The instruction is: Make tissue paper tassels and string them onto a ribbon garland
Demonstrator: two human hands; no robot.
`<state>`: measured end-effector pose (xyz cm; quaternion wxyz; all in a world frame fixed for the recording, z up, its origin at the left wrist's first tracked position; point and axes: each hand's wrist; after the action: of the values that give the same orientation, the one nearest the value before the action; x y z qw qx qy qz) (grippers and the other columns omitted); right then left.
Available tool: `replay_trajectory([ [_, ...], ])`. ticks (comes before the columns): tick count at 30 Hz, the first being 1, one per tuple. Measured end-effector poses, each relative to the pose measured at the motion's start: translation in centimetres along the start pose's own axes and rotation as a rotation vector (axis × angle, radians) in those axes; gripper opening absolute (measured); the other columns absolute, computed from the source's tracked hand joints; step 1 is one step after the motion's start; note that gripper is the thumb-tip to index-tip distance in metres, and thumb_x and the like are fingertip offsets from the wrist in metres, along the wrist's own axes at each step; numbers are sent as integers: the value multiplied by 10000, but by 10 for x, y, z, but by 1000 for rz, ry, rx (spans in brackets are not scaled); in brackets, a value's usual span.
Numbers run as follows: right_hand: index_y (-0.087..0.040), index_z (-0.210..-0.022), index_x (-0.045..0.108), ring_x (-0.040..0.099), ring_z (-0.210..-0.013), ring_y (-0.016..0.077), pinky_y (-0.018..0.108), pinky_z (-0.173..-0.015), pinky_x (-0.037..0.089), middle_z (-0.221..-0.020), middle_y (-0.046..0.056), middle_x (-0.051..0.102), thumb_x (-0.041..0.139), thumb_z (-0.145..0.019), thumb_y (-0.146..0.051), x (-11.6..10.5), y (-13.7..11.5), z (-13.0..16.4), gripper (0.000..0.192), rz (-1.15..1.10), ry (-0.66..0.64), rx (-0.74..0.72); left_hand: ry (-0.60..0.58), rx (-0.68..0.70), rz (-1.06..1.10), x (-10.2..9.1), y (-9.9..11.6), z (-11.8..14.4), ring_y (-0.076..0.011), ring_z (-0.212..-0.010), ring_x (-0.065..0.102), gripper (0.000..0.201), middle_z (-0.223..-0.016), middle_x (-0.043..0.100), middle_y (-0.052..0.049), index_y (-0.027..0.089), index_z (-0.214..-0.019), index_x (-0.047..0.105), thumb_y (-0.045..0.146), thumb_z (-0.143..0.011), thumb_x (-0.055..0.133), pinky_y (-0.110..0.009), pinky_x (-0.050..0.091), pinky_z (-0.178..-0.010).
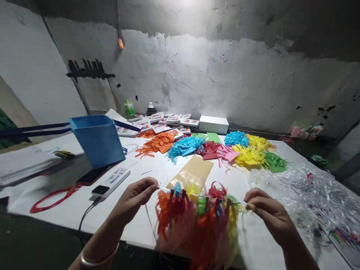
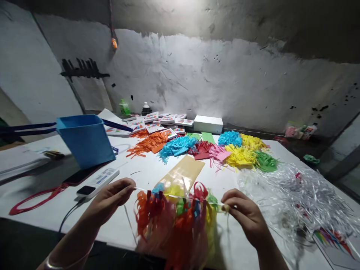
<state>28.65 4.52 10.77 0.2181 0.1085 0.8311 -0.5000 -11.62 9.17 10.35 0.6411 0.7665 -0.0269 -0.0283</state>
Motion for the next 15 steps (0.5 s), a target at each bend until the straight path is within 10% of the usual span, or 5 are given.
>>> replay_trajectory([
  [15, -234, -796, 678, 601, -879, 175, 254, -789, 464, -902, 33, 607, 581, -948, -341, -5, -22, 57, 210, -3, 34, 44, -173, 1, -29, 12, 14, 25, -68, -498, 266, 333, -599, 399, 51, 180, -738, 681, 505, -782, 738, -177, 214, -447],
])
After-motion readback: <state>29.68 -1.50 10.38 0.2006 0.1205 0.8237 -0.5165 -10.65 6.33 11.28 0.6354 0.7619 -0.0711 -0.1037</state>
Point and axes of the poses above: each hand's wrist, its own z-axis away from the middle knuckle, its own x-axis out of the palm, y = z × x
